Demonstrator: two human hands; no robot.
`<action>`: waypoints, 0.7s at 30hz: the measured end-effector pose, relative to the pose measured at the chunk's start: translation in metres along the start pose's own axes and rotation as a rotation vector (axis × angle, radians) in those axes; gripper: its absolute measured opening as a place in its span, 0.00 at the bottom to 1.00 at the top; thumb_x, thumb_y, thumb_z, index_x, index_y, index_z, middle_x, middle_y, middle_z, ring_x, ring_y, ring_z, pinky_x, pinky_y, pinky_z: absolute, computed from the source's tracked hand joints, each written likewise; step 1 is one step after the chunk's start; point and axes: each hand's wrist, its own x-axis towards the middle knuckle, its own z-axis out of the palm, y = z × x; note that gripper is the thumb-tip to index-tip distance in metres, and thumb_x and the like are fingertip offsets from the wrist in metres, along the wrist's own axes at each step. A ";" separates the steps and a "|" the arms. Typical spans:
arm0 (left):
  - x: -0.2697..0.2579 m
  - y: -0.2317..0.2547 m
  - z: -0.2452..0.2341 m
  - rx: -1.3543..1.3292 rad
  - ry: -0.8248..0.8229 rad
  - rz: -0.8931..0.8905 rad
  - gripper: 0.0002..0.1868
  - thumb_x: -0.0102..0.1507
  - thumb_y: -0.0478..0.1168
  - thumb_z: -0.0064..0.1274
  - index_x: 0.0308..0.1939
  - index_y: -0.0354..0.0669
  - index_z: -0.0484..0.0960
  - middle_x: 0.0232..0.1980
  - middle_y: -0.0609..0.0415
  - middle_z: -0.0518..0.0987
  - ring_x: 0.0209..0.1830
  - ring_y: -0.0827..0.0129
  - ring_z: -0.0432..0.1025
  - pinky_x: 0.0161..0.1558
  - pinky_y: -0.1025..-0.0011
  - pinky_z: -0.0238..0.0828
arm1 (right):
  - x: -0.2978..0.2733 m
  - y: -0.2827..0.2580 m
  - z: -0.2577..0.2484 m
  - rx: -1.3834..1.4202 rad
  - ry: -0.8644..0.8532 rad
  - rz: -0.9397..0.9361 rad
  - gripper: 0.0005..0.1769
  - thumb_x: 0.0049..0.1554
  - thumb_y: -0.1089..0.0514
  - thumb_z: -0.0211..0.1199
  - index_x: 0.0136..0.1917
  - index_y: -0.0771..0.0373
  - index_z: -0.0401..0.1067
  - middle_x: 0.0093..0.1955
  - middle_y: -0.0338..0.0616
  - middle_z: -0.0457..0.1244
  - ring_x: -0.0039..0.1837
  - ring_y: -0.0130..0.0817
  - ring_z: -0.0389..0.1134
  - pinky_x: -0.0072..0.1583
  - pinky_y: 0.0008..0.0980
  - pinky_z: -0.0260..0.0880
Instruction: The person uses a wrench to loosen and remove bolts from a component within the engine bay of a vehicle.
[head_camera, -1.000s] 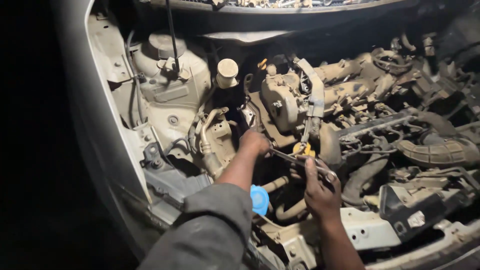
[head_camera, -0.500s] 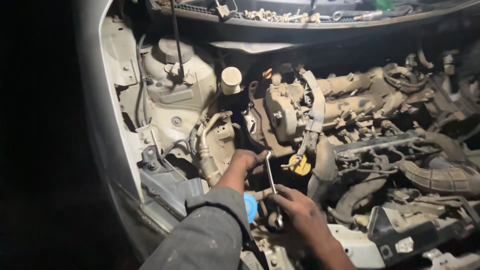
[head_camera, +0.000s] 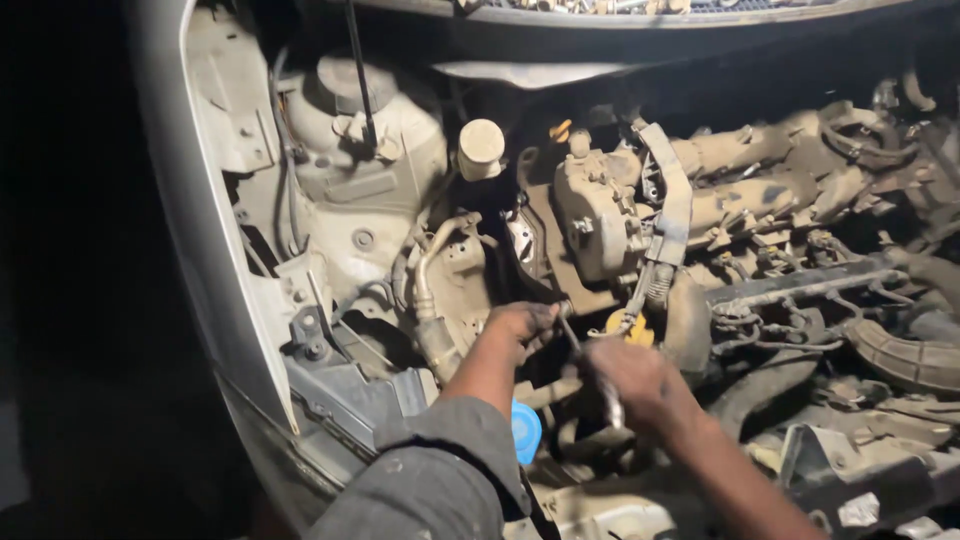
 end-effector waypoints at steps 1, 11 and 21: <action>0.004 -0.002 -0.001 -0.031 -0.032 0.002 0.08 0.59 0.34 0.61 0.43 0.42 0.88 0.39 0.56 0.86 0.32 0.69 0.80 0.33 0.76 0.77 | 0.019 0.004 -0.001 -0.001 0.072 0.083 0.12 0.49 0.62 0.62 0.46 0.67 0.67 0.40 0.57 0.64 0.44 0.58 0.67 0.44 0.51 0.67; -0.005 0.000 0.000 -0.150 0.031 0.130 0.08 0.59 0.32 0.61 0.41 0.38 0.90 0.38 0.51 0.87 0.33 0.67 0.80 0.38 0.70 0.77 | 0.142 0.017 -0.031 0.191 -0.070 0.498 0.18 0.64 0.48 0.57 0.45 0.67 0.69 0.36 0.62 0.66 0.41 0.61 0.69 0.44 0.51 0.67; -0.088 0.018 0.039 0.245 0.296 0.472 0.07 0.59 0.30 0.62 0.41 0.30 0.89 0.38 0.48 0.87 0.31 0.67 0.80 0.33 0.73 0.81 | -0.019 -0.083 -0.026 0.356 0.313 0.500 0.20 0.56 0.59 0.63 0.61 0.66 0.71 0.41 0.52 0.70 0.40 0.38 0.76 0.43 0.33 0.72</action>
